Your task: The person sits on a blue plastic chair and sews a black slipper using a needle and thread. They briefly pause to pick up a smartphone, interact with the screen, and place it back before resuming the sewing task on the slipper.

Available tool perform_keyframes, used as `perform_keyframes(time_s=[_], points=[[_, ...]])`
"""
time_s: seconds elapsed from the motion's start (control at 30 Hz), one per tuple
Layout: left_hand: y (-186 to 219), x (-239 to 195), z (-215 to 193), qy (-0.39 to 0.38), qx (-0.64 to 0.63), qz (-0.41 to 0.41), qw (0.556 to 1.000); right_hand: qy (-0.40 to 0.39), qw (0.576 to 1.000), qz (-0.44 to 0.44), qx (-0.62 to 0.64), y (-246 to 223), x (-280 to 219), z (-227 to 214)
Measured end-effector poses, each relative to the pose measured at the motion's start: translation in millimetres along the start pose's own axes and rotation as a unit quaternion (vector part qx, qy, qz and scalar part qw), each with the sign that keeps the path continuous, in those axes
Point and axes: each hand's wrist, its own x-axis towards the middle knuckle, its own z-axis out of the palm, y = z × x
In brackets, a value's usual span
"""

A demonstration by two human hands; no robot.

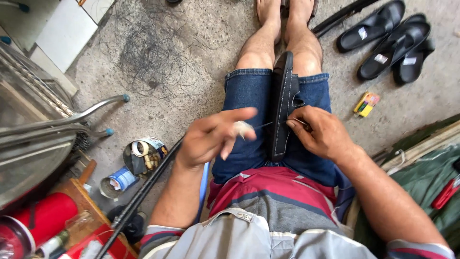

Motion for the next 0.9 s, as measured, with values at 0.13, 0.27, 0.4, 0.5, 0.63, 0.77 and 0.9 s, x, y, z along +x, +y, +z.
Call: perform_keyframes(time_s=[0.13, 0.27, 0.4, 0.5, 0.63, 0.77, 0.9], points=[[-46, 1, -1, 0.085, 0.242, -0.108, 0.961, -0.010, 0.999, 0.049, 0.010, 4, -6, 1], [-57, -4, 3, 0.057, 0.519, -0.089, 0.848, 0.005, 0.997, 0.072, 0.038, 11, -11, 3], [-64, -1, 7, 0.085, 0.486, -0.189, 0.849, 0.003, 0.994, 0.095, 0.055, 14, -16, 3], [-63, -3, -3, 0.070, 0.435, -0.210, 0.873, 0.016, 0.994, 0.097, 0.044, 20, -19, 9], [-39, 5, -9, 0.002, 0.413, -0.238, 0.879, -0.022, 0.997, 0.070, 0.012, -2, -4, -15], [-14, -6, -40, 0.155, 0.350, -0.243, 0.891, -0.231, 0.968, 0.090, -0.026, -32, 8, -57], [2, -9, -51, 0.277, 0.749, -0.114, 0.591, -0.249, 0.967, -0.011, -0.048, -22, 10, -61]])
